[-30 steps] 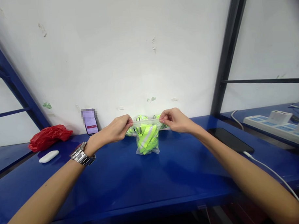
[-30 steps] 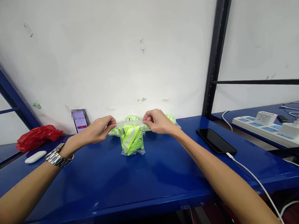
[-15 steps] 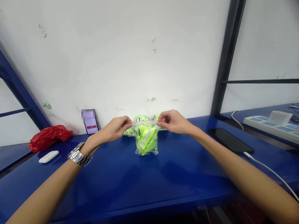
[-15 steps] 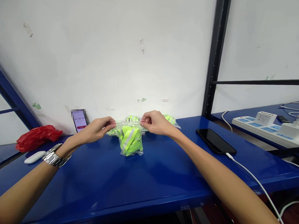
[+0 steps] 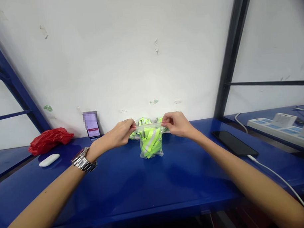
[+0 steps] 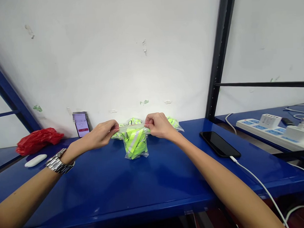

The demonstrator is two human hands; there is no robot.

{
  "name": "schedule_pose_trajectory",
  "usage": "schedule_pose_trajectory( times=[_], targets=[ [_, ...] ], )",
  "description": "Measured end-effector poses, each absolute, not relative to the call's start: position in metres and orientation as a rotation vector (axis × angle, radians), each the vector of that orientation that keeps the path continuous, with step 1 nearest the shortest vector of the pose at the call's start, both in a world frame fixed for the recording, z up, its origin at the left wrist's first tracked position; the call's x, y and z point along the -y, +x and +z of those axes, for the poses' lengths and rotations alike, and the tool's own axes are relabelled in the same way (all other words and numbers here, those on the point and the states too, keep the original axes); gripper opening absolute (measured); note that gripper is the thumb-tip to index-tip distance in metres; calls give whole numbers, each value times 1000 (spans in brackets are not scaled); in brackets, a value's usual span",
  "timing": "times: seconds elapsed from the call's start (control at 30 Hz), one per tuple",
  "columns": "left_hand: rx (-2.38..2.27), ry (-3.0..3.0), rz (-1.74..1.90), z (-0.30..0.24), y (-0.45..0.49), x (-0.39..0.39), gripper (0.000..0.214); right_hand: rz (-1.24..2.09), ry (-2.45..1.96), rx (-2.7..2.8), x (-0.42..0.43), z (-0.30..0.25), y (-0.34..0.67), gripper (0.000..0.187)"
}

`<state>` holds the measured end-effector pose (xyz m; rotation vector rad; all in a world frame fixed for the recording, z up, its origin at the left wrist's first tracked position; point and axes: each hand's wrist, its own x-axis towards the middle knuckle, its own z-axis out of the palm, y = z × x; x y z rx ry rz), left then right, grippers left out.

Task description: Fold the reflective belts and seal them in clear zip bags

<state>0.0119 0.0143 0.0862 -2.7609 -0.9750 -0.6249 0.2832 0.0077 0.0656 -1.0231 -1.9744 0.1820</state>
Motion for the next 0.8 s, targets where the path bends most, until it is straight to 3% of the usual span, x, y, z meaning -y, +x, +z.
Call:
schedule_pose_trajectory(
  times=[0.23, 0.43, 0.8],
  targets=[
    [1050, -2927, -710, 93, 17, -7, 17, 258, -923, 2031, -2, 68, 285, 5],
    [996, -2896, -654, 93, 24, -10, 16, 291, -876, 2114, -3, 68, 284, 18],
    [825, -2750, -492, 88, 20, -8, 15, 285, -797, 2002, -6, 64, 283, 10]
  ],
)
